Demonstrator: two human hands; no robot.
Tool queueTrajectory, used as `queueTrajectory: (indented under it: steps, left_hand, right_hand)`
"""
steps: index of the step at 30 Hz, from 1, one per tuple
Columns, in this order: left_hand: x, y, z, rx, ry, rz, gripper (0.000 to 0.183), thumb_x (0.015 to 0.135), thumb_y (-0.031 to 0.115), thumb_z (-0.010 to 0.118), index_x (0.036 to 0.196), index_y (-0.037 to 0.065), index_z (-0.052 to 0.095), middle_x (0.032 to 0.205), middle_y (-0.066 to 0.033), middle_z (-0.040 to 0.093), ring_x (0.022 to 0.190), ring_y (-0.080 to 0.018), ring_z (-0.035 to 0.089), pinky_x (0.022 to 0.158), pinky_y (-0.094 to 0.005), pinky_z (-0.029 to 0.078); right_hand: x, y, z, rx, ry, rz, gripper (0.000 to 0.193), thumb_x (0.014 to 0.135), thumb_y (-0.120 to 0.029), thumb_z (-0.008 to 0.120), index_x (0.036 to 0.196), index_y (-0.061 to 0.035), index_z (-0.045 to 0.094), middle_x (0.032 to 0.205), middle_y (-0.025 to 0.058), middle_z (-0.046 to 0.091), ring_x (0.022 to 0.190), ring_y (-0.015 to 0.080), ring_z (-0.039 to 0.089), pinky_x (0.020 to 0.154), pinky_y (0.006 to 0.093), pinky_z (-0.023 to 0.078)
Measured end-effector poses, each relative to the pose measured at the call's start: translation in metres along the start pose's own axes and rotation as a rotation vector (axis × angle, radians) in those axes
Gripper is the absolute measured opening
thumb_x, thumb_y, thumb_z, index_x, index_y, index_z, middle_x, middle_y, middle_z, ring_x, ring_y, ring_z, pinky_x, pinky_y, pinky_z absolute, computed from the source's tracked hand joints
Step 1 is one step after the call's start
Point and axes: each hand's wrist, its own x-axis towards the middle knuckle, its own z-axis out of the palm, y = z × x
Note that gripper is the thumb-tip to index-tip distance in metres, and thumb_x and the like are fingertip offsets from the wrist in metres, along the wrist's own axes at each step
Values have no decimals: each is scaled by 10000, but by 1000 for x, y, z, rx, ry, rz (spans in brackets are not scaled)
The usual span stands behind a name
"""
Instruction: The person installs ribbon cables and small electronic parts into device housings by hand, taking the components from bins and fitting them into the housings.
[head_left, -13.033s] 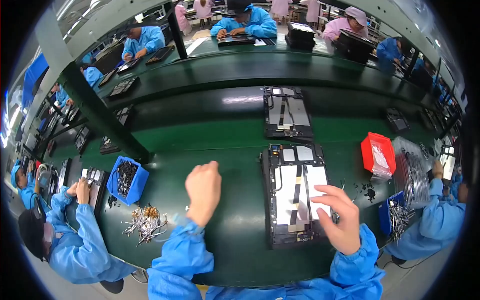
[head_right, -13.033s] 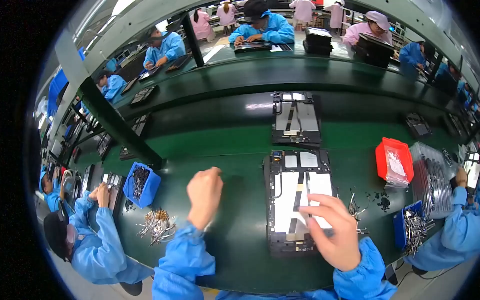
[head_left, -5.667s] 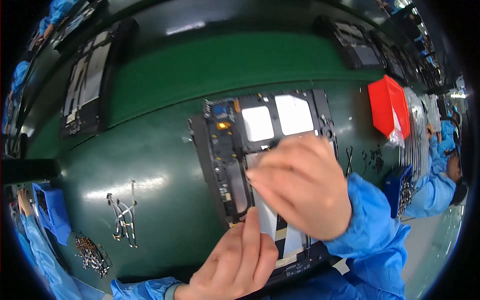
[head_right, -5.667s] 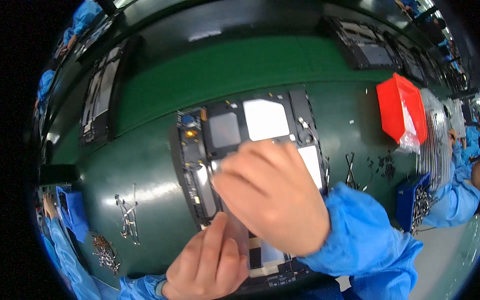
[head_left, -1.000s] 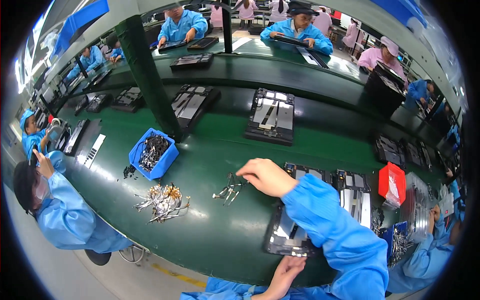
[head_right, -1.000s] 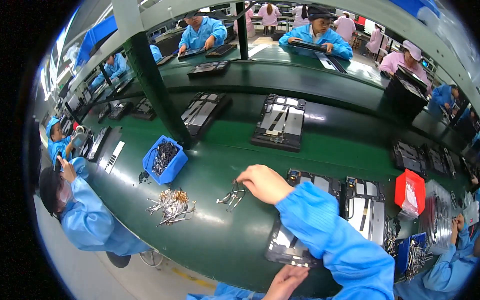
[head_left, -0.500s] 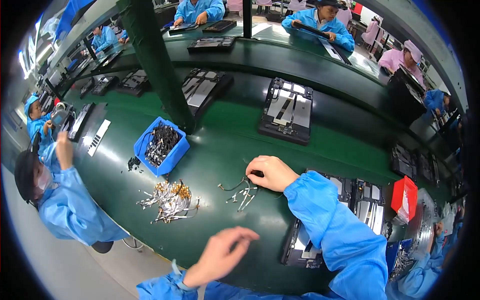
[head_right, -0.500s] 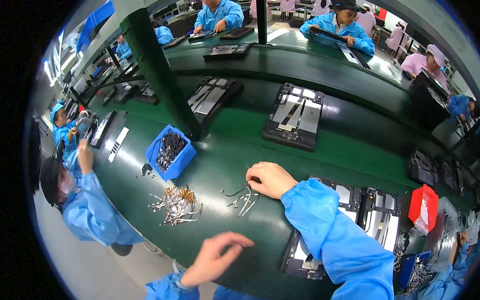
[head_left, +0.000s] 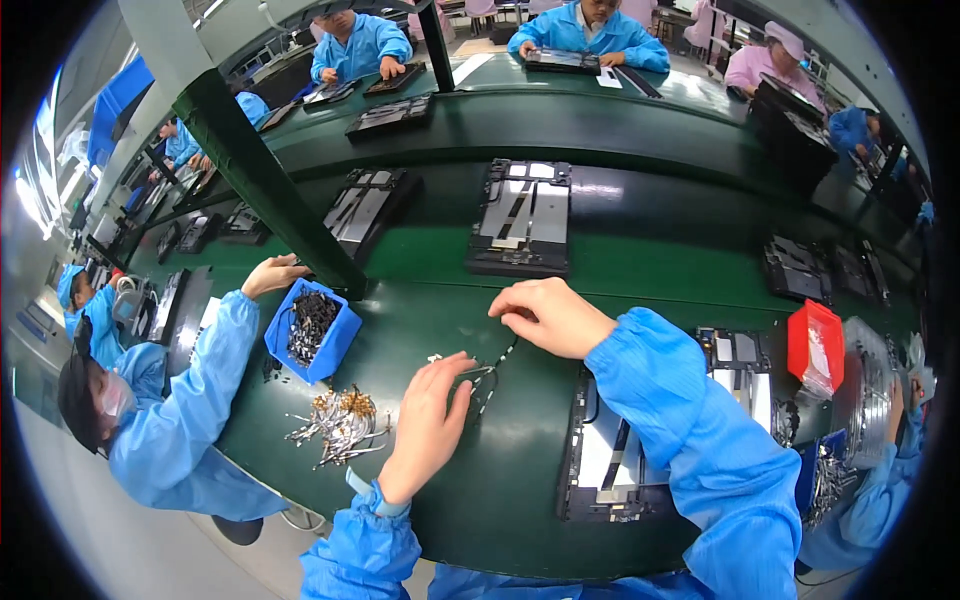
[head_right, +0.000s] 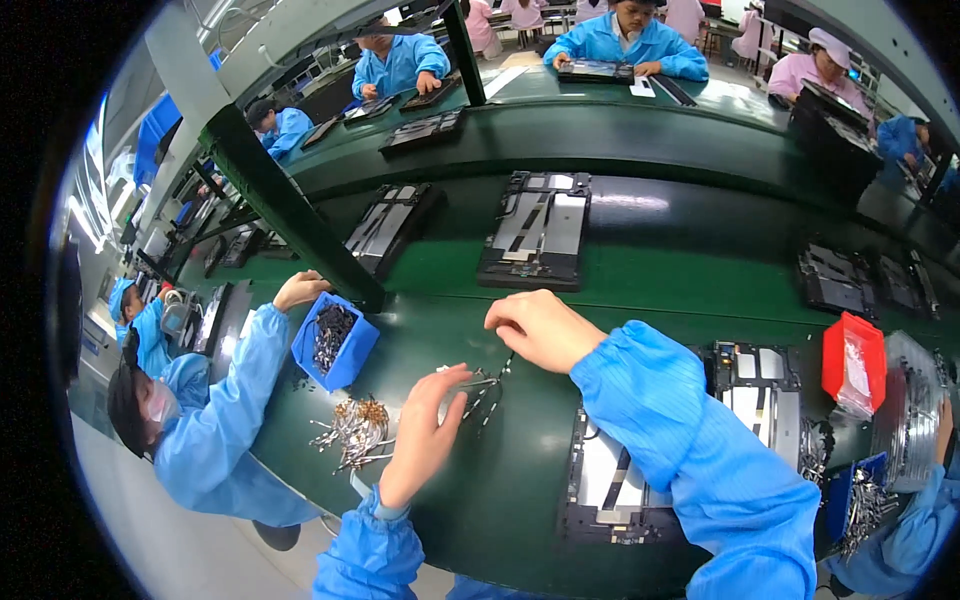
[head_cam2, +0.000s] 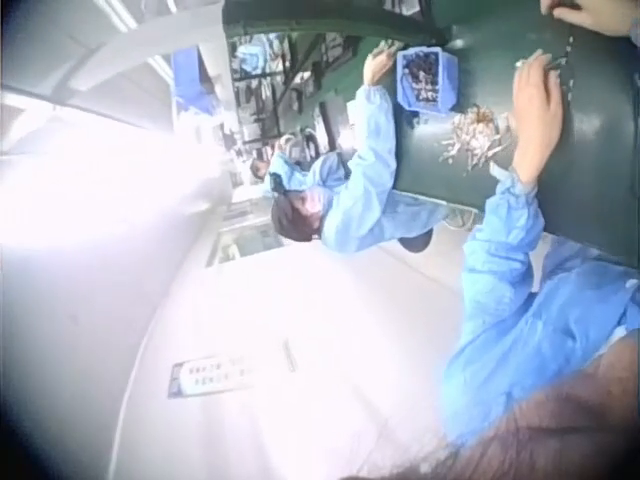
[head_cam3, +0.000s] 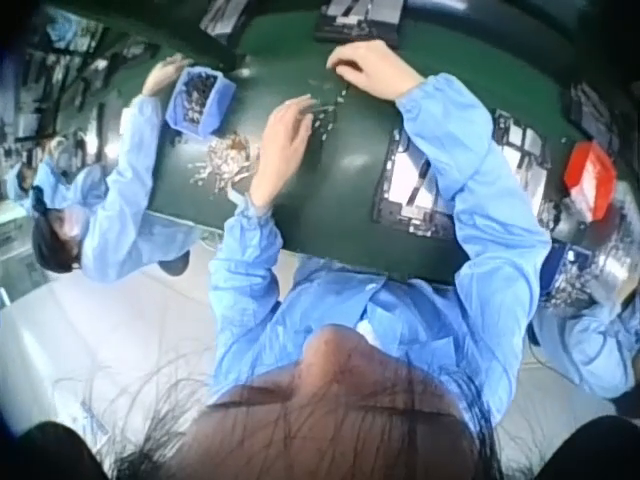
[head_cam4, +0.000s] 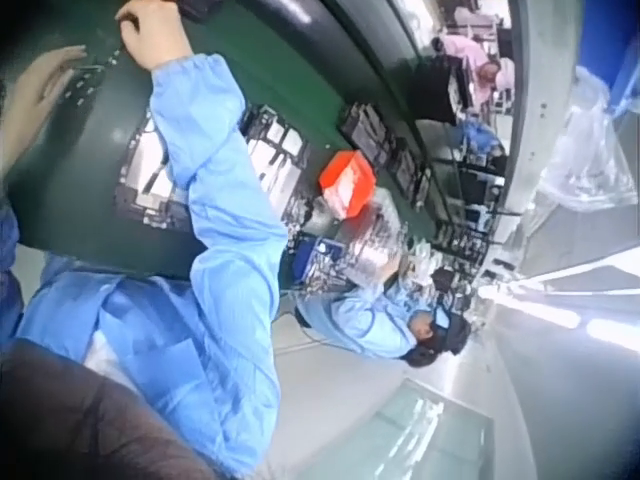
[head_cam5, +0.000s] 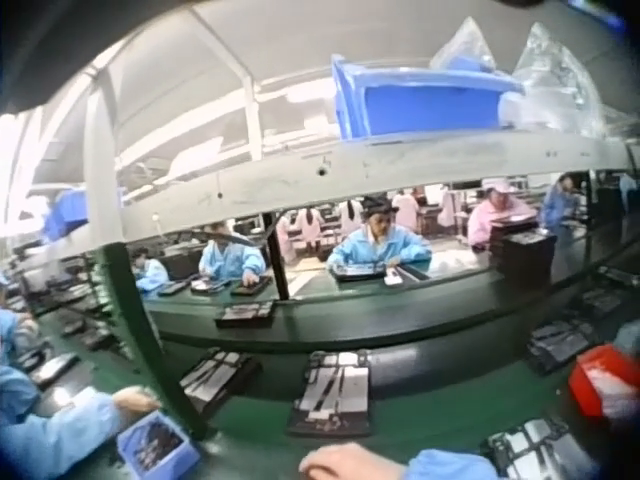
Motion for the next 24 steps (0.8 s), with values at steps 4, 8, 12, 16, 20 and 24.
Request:
queueTrajectory:
  steps: [4, 8, 12, 16, 20, 24]
  left_hand:
    - [-8, 41, -10, -373, -301, -246, 295, 968, 90, 492, 1242, 19, 575, 1211, -134, 631, 1140, -252, 588, 973, -355, 437]
    - [-24, 85, -10, -736, -624, -247, 322, 1013, 100, 424, 1293, -30, 516, 1171, -136, 650, 1096, -206, 608, 958, -321, 462]
    - [-29, 109, -5, -815, -834, -249, 320, 999, 28, 428, 1307, -28, 492, 1017, -138, 681, 905, -169, 666, 817, -297, 546]
    - [-37, 116, 6, -910, -725, -238, 276, 987, 29, 456, 1247, -50, 503, 967, -134, 693, 875, -194, 698, 784, -304, 566]
    - [-34, 134, 12, -851, -796, -64, 280, 973, 12, 476, 1242, -60, 502, 950, -135, 696, 848, -202, 704, 769, -303, 571]
    - [-32, 134, 21, -772, -820, 77, 288, 968, 8, 480, 1248, -54, 505, 963, -146, 693, 870, -206, 705, 795, -308, 573]
  right_hand:
    - [-42, -46, -33, 53, -114, -21, 149, 859, -50, 615, 995, -23, 668, 926, 135, 677, 834, 286, 670, 729, 358, 542]
    - [-87, -78, -44, 47, -42, -43, 139, 868, -37, 618, 995, -28, 674, 919, 126, 671, 834, 288, 666, 732, 346, 541]
    - [-133, -110, -35, 34, 250, 112, 237, 832, 0, 647, 1061, -48, 685, 967, 118, 662, 881, 293, 649, 736, 358, 535]
    - [-185, -143, -23, -375, 525, -86, 307, 763, 0, 722, 1066, 16, 677, 995, 120, 638, 843, 277, 653, 717, 351, 554]
    - [-208, -142, -11, -201, 544, 9, 299, 730, 14, 751, 1019, 51, 684, 1001, 138, 658, 838, 269, 666, 721, 318, 561]
    - [-222, -133, -13, 167, 529, 187, 269, 769, 34, 731, 1035, 45, 699, 1004, 162, 673, 870, 259, 667, 760, 327, 548]
